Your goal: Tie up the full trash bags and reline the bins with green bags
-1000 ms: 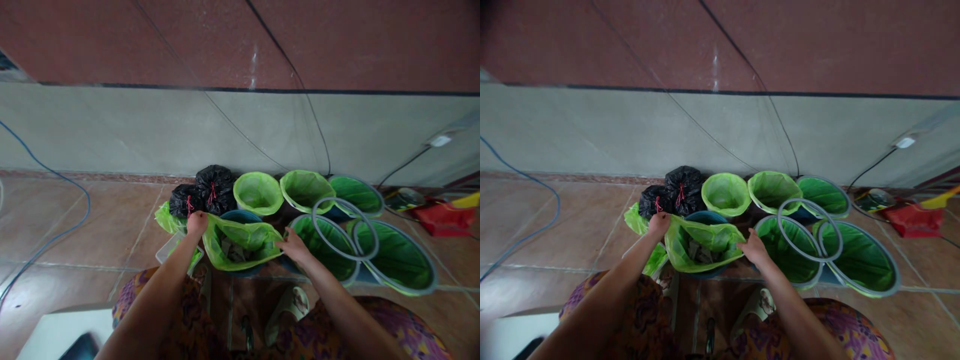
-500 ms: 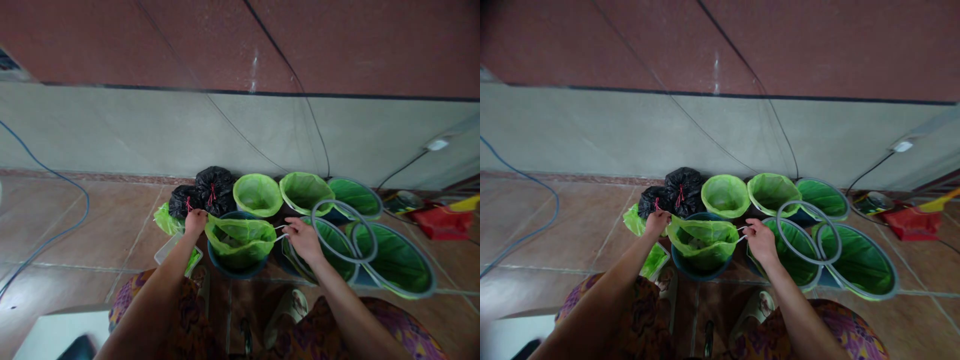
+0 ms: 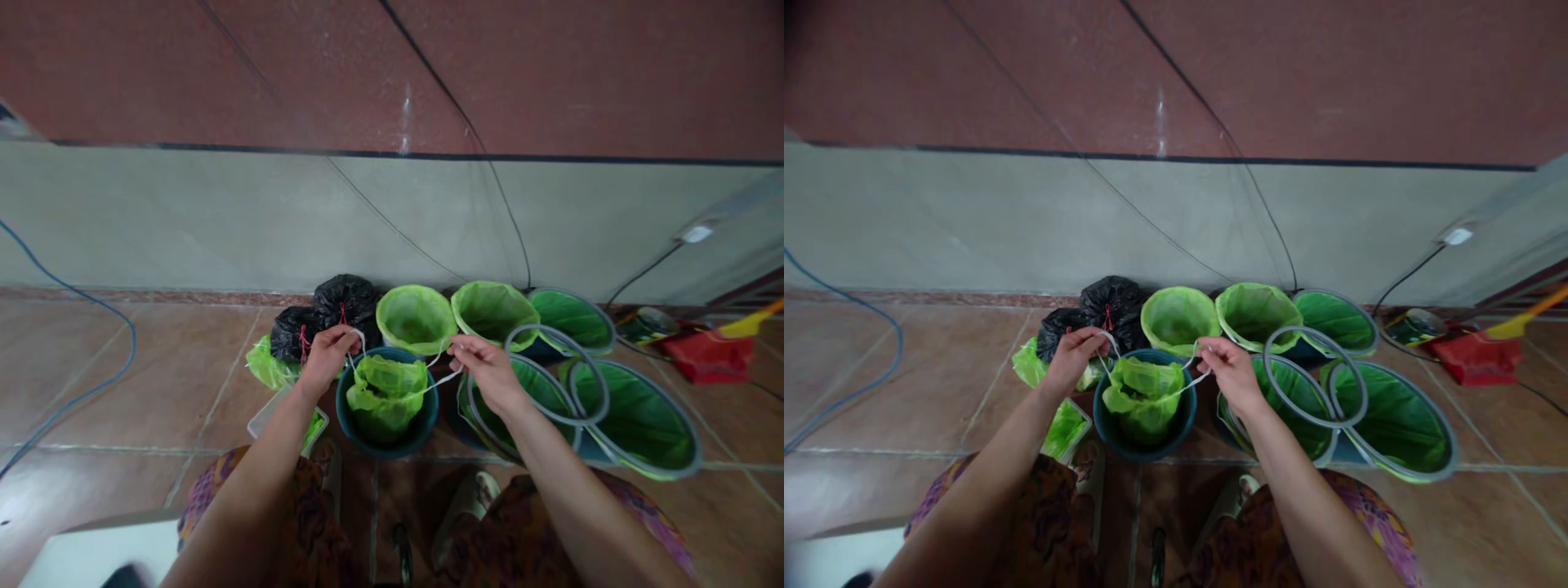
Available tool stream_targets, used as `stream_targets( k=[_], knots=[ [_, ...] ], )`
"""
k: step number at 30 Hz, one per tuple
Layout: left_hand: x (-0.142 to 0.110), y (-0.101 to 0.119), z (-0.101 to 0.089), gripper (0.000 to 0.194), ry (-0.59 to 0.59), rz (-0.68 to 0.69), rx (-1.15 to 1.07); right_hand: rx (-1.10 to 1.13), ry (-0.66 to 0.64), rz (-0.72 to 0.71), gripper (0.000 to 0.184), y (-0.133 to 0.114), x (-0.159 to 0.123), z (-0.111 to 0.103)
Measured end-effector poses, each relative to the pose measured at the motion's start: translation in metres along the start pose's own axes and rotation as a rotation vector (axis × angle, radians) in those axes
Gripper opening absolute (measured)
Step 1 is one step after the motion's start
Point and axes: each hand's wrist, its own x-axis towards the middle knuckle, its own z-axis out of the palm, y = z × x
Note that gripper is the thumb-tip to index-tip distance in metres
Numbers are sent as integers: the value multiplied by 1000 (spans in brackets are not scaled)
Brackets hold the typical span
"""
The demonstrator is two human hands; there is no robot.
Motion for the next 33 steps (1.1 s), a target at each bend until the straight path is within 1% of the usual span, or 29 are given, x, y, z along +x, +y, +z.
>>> stream_targets(
  k=[2, 4, 5, 7, 9, 13, 14, 15, 17, 18, 19, 21, 22, 23, 24, 26, 27, 28, 29, 30, 32, 33],
  knots=[
    [0, 3, 4, 22, 39, -26, -24, -18, -5, 0, 33, -2, 2, 4],
    [-1, 7, 8, 22, 67, -29, -25, -29, -81, -55, 32, -5, 3, 9],
    [-2, 10, 10, 22, 56, -13, -21, -44, -119, -79, 31, -7, 3, 12],
    [-5, 17, 16, 22, -5, 39, -9, -96, -137, -92, 29, -10, 2, 18],
    [-11, 26, 23, 21, -66, 95, 3, -121, -171, -80, 31, -11, 1, 27],
    [-21, 42, 41, 23, -188, 233, 84, -125, -348, -70, 47, -3, -4, 54],
    [-22, 44, 45, 22, -217, 265, 114, -144, -371, -74, 46, 1, -5, 61],
    [-23, 46, 48, 22, -236, 290, 138, -168, -389, -83, 40, 5, -5, 68],
    [-22, 46, 54, 20, -252, 316, 149, -220, -418, -108, 18, 12, -4, 78],
    [-21, 45, 56, 19, -251, 309, 129, -246, -414, -122, 8, 14, -3, 80],
    [-19, 41, 58, 21, -244, 285, 93, -266, -398, -133, 12, 15, -1, 80],
    [-15, 30, 60, 35, -224, 191, 15, -266, -344, -141, 26, 13, 2, 75],
    [-14, 23, 61, 41, -231, 136, -2, -242, -320, -135, 29, 10, 4, 71],
    [-13, 15, 62, 44, -266, 89, 7, -202, -303, -119, 30, 8, 6, 67],
    [-13, 6, 62, 43, -327, 58, 38, -153, -292, -90, 30, 6, 8, 63],
    [-14, -12, 65, 33, -493, 43, 147, -61, -266, -13, 33, 3, 10, 56],
    [-15, -20, 65, 29, -549, 39, 202, -30, -249, 18, 35, 3, 12, 53],
    [-16, -27, 66, 26, -579, 33, 255, -14, -228, 39, 38, 4, 13, 51],
    [-17, -33, 66, 25, -585, 26, 300, -12, -201, 48, 40, 5, 14, 48],
    [-17, -38, 66, 26, -566, 19, 334, -23, -172, 43, 41, 7, 16, 45],
    [-15, -44, 65, 30, -488, 10, 358, -89, -105, 6, 40, 8, 19, 37],
    [-13, -46, 65, 31, -441, 7, 347, -158, -78, -9, 38, 8, 21, 32]
  ],
)
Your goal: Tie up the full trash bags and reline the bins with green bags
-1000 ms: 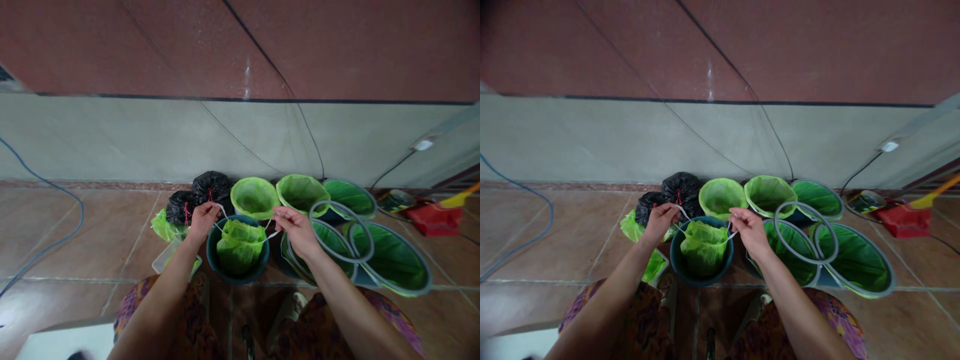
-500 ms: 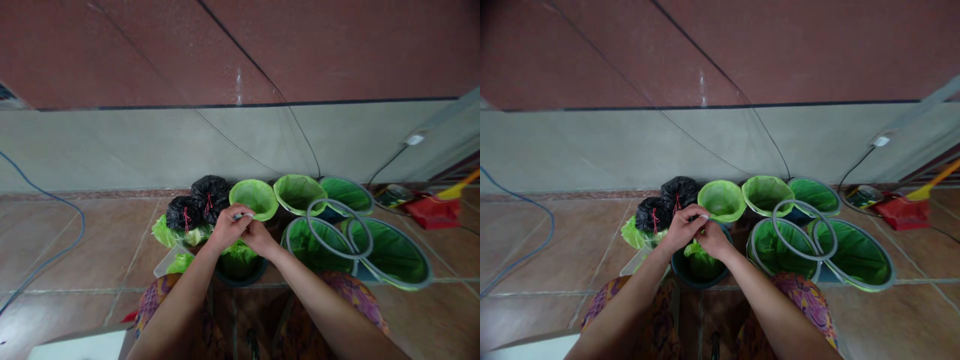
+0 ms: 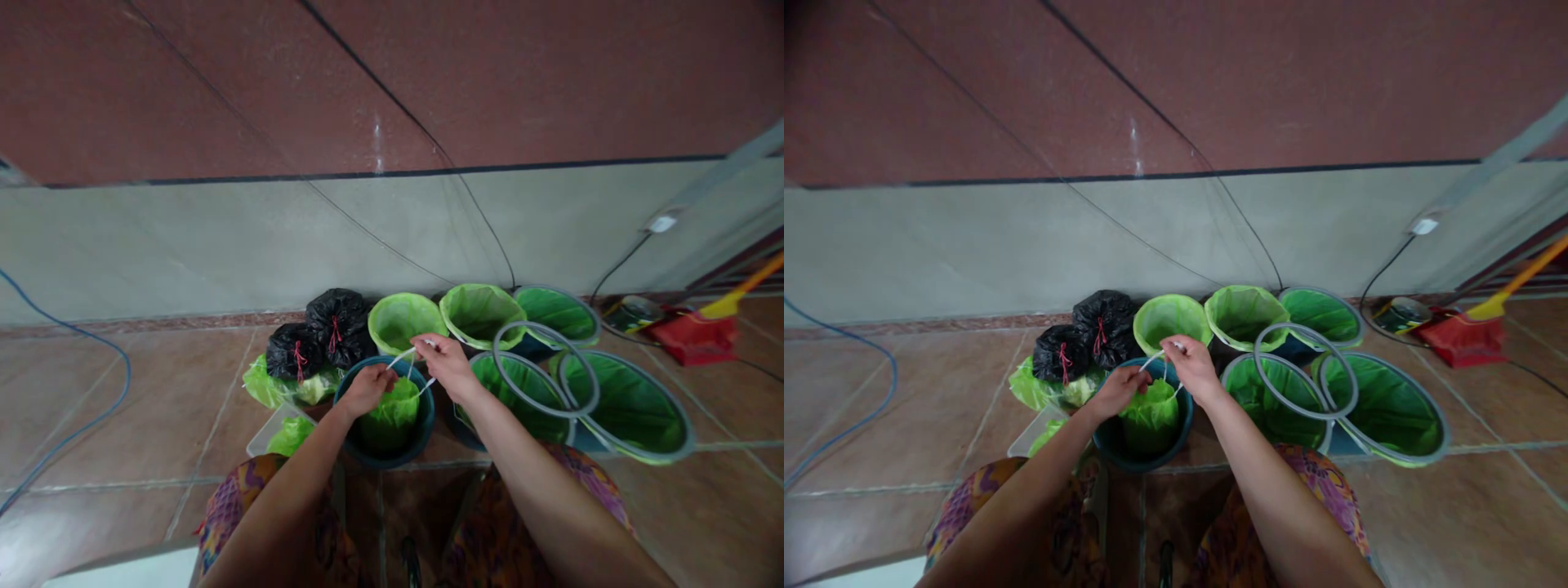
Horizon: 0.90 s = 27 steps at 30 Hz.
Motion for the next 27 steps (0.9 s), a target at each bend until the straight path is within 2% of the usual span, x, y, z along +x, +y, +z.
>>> stream_targets(
  k=[2, 4, 7, 9, 11, 13, 15, 16, 18, 20, 22, 24, 27],
  knots=[
    [3, -4, -2, 32, 89, -28, -41, -229, 4, 3, 34, 0, 1, -14],
    [5, -9, -4, 33, 149, -72, -77, -539, -68, 25, 33, -2, -3, -28],
    [6, -17, -5, 30, 195, -142, -131, -909, -257, 72, 37, -4, -14, -41],
    [6, -20, -6, 28, 201, -170, -165, -1037, -414, 125, 36, -4, -25, -42],
    [7, -21, -6, 29, 202, -190, -179, -1110, -578, 183, 27, -4, -36, -37],
    [7, -21, -6, 31, 194, -200, -177, -1061, -733, 189, 18, -3, -43, -28],
    [7, -20, -5, 33, 165, -192, -166, -771, -834, 156, 28, -3, -45, -18],
    [6, -19, -5, 33, 146, -183, -162, -562, -838, 135, 35, -3, -44, -13],
    [5, -17, -3, 34, 107, -176, -155, -244, -734, 117, 44, -2, -39, -5],
    [3, -17, -3, 34, 89, -182, -149, -239, -572, 118, 42, 0, -33, -1],
    [2, -17, -4, 35, 93, -198, -133, -400, -465, 97, 35, 1, -28, 0],
    [2, -19, -5, 36, 100, -205, -117, -457, -497, 41, 31, 0, -27, -2],
    [4, -22, -6, 37, 89, -206, -93, -385, -649, -33, 31, -4, -27, -6]
  ],
)
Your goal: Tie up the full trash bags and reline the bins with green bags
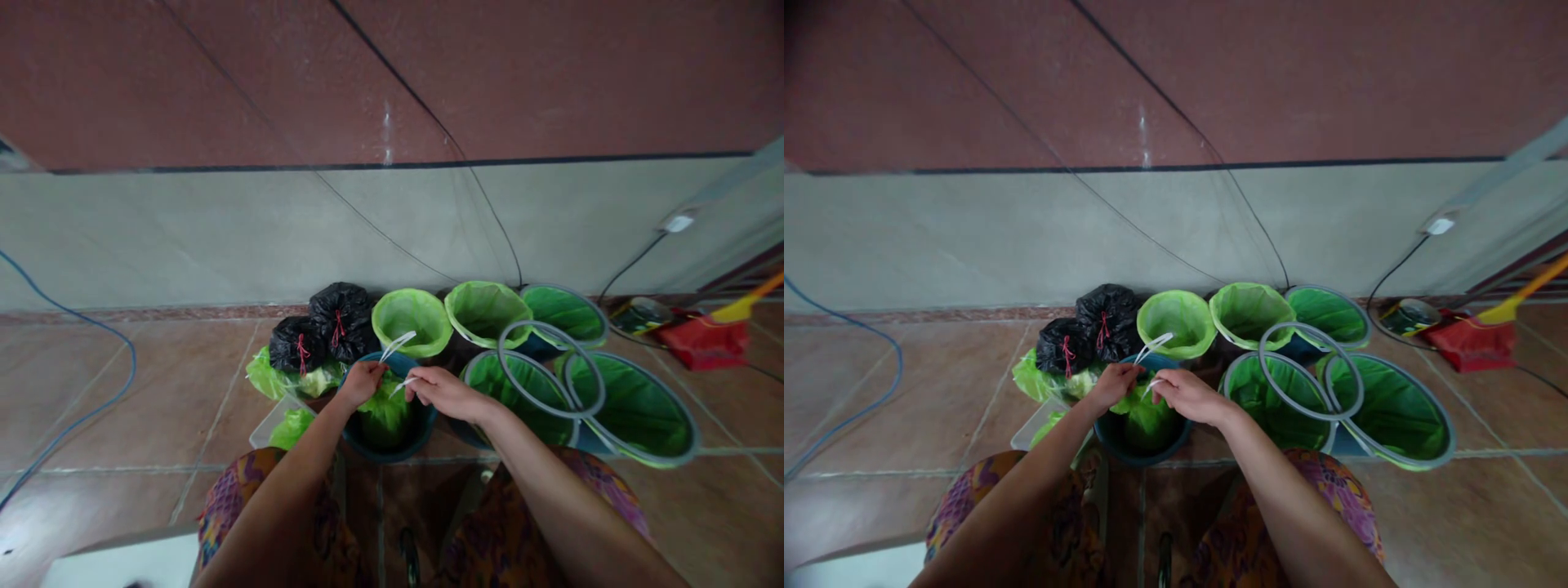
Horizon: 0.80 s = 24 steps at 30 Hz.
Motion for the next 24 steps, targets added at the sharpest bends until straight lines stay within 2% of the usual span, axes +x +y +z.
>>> stream_targets(
  k=[4, 6, 9, 13, 17, 20, 22, 24],
  knots=[
    [-1, 3, 3, 39, -91, 41, 30, 12, -51, -9, 30, -7, 1, -3],
    [-3, 6, 6, 38, -198, 109, 31, 40, -80, -30, 29, -9, 3, -2],
    [-7, 9, 12, 23, -343, 201, 29, 51, -71, -53, 29, -10, 6, -1],
    [-10, 12, 16, 8, -428, 157, 36, 136, 7, -45, 28, -3, 12, 1],
    [-15, 20, 12, 19, -549, 148, 39, 253, 63, -10, 30, 9, 21, 5],
    [-18, 25, 9, 33, -537, 181, 104, 139, 245, 60, 27, 17, 25, 5],
    [-18, 24, 10, 38, -465, 186, 128, -25, 485, 110, 20, 20, 24, 2],
    [-17, 22, 11, 37, -393, 179, 93, -188, 719, 85, 27, 18, 19, -2]
  ],
)
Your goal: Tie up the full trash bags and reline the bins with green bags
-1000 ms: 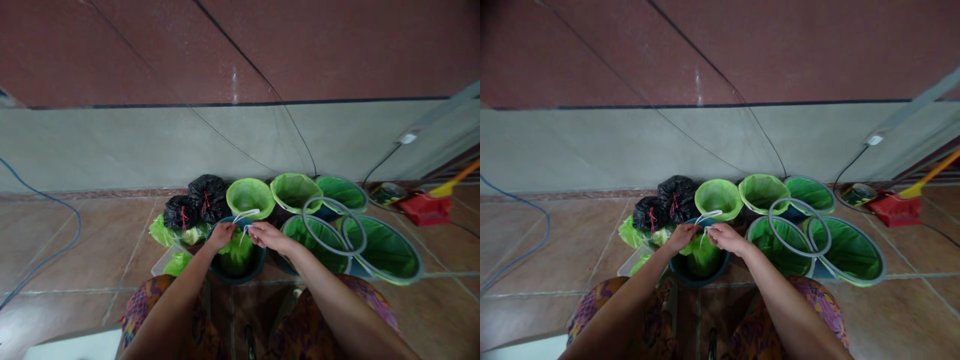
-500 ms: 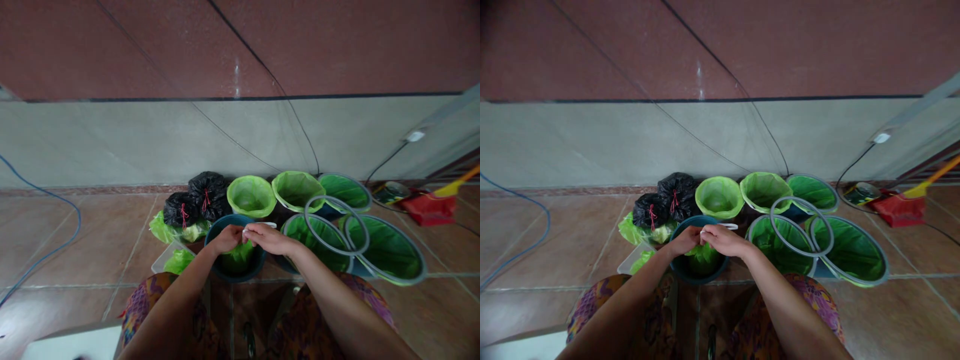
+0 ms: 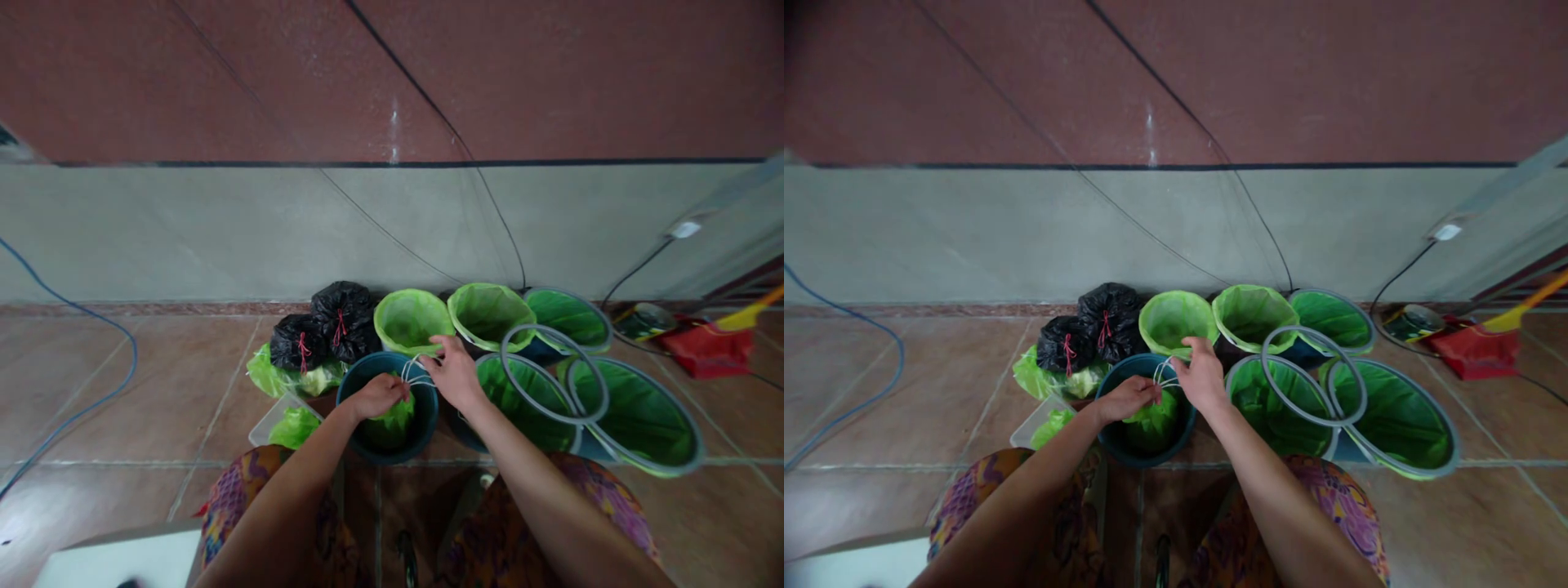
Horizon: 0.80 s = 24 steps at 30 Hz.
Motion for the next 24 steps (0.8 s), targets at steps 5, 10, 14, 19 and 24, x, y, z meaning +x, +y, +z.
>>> stream_targets(
  k=[5, 10, 14, 19, 24],
  knots=[
    [2, -5, 2, 33, 86, -55, -166, -169, -20, -279, 21, -10, -15, -4],
    [2, -2, 4, 29, 81, -41, -263, -322, -380, -257, 29, -8, -26, 17],
    [1, -3, 2, 32, 175, -39, -278, -426, -506, -79, 26, -7, -25, 22],
    [3, -5, -1, 25, 313, -43, -288, -327, -601, -116, 29, -15, -30, 20],
    [3, -6, -6, 13, 236, -16, -232, -260, -550, -30, 27, -6, -27, 22]
  ],
)
